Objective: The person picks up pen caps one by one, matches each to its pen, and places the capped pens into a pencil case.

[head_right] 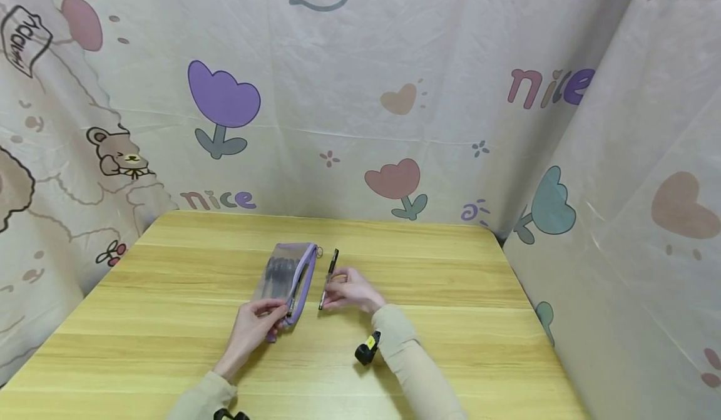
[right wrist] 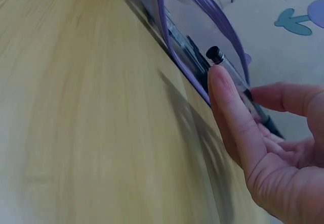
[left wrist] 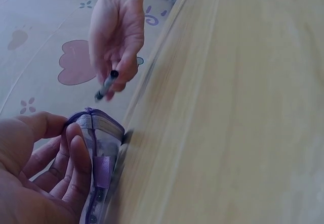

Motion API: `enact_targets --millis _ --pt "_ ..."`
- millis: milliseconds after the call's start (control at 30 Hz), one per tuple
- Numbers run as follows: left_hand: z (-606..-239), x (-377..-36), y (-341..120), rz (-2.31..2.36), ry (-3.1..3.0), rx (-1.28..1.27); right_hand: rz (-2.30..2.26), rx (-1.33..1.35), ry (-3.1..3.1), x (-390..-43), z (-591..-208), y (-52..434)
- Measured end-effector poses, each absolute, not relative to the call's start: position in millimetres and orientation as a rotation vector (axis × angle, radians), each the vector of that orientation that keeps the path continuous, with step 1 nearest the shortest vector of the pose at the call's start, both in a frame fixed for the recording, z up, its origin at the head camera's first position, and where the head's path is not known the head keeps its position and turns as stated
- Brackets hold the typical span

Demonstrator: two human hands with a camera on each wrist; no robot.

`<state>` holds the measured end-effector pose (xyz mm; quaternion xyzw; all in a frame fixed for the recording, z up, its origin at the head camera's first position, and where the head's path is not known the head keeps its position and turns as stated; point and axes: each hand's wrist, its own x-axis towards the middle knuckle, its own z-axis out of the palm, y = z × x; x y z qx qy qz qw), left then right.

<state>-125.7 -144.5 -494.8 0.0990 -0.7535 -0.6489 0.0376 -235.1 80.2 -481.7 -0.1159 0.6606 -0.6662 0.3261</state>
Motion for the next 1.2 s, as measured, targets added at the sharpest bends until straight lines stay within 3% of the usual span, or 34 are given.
enact_targets --millis 633,967,1200 --pt "-495 -125 -137 -1.999 -2.324 0.247 -1.658 -0.246 1.898 -237 -489 23" --pt "-495 -127 -136 -1.956 -2.382 0.203 -1.708 -0.260 1.946 -237 -491 26" --pt "-495 -128 -133 -1.588 -2.577 -0.063 -1.683 -0.426 2.163 -227 -495 58"
